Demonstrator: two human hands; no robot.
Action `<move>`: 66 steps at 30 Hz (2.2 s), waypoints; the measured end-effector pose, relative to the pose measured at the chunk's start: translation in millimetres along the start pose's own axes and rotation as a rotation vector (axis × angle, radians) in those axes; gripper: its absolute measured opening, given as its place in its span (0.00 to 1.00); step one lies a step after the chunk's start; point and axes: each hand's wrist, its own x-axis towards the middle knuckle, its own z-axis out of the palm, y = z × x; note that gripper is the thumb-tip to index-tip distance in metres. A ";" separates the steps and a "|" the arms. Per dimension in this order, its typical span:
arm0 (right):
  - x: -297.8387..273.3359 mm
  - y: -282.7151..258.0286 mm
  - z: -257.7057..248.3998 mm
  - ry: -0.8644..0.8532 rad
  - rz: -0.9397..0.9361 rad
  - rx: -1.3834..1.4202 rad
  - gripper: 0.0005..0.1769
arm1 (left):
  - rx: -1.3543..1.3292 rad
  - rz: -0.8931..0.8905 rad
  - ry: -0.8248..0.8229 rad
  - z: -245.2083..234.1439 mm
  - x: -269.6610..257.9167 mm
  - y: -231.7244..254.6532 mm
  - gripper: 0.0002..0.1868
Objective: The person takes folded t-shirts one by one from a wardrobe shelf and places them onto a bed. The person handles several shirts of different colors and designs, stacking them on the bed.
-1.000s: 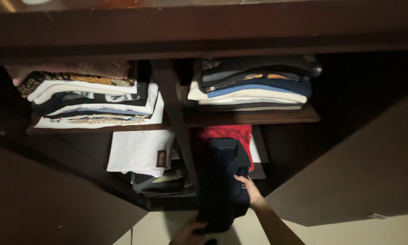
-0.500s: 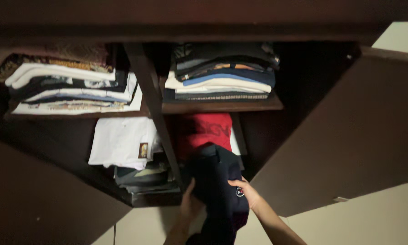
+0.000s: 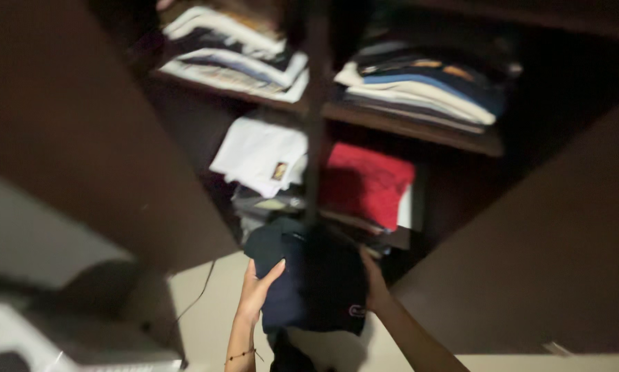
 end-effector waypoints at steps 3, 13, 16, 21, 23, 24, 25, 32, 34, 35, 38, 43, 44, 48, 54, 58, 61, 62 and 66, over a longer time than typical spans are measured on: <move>22.1 23.6 6.6 -0.053 0.236 -0.016 0.39 | -0.088 0.066 0.104 -22.5 -42.6 2.2 0.37; 66.3 97.0 84.9 -0.290 0.637 -0.398 0.27 | -0.035 0.410 0.659 -108.1 -148.9 -22.2 0.32; 60.5 133.3 121.0 -0.277 0.595 -0.547 0.25 | 0.062 0.486 0.832 -125.8 -191.1 -24.2 0.34; 30.7 208.5 164.7 -0.502 0.698 -0.582 0.23 | -0.041 0.396 1.071 -146.1 -291.7 -30.4 0.34; 18.7 247.2 178.1 -0.655 0.784 -0.592 0.24 | 0.026 0.359 1.227 -150.7 -336.0 -36.3 0.35; 10.3 267.9 182.5 -0.728 0.827 -0.593 0.24 | -0.013 0.356 1.260 -155.2 -358.7 -39.9 0.35; 3.0 286.6 187.3 -0.771 0.854 -0.602 0.25 | -0.056 0.355 1.292 -159.1 -380.2 -44.5 0.35; -83.6 430.3 223.9 -0.763 1.248 -0.601 0.31 | -0.080 0.461 1.483 -170.2 -526.8 -87.7 0.34; -111.6 472.4 231.5 -0.772 1.334 -0.644 0.31 | 0.037 0.423 1.609 -170.6 -558.9 -98.1 0.32; -126.5 490.2 233.3 -0.790 1.353 -0.688 0.31 | 0.089 0.405 1.663 -169.9 -574.4 -105.9 0.31; -163.0 537.9 237.7 -0.865 1.428 -0.786 0.29 | -0.136 0.311 1.798 -170.7 -618.1 -131.6 0.27; -196.0 604.2 255.9 -0.956 1.445 -0.892 0.28 | -0.272 0.378 1.980 -195.7 -663.0 -160.3 0.40; -199.4 618.1 259.6 -0.986 1.413 -0.912 0.28 | -0.237 0.387 2.044 -202.8 -668.6 -166.0 0.45; -201.6 680.3 278.9 -1.018 1.363 -0.978 0.27 | -0.673 0.371 2.033 -245.2 -686.9 -195.5 0.56; -180.1 783.7 323.2 -1.069 1.392 -1.025 0.26 | -1.267 0.648 1.534 -324.5 -705.4 -227.1 0.32; -165.7 842.7 359.9 -1.107 1.399 -1.064 0.26 | -1.340 0.661 1.522 -383.0 -708.3 -216.5 0.29; -155.6 869.8 368.8 -1.107 1.383 -1.073 0.26 | -1.226 0.683 1.593 -421.5 -707.0 -213.8 0.30; -152.2 880.1 373.9 -1.099 1.382 -1.086 0.26 | -1.175 0.694 1.613 -431.9 -706.7 -214.8 0.30; -148.8 929.2 398.2 -1.120 1.416 -1.024 0.23 | -1.078 0.581 1.725 -485.5 -719.0 -223.0 0.31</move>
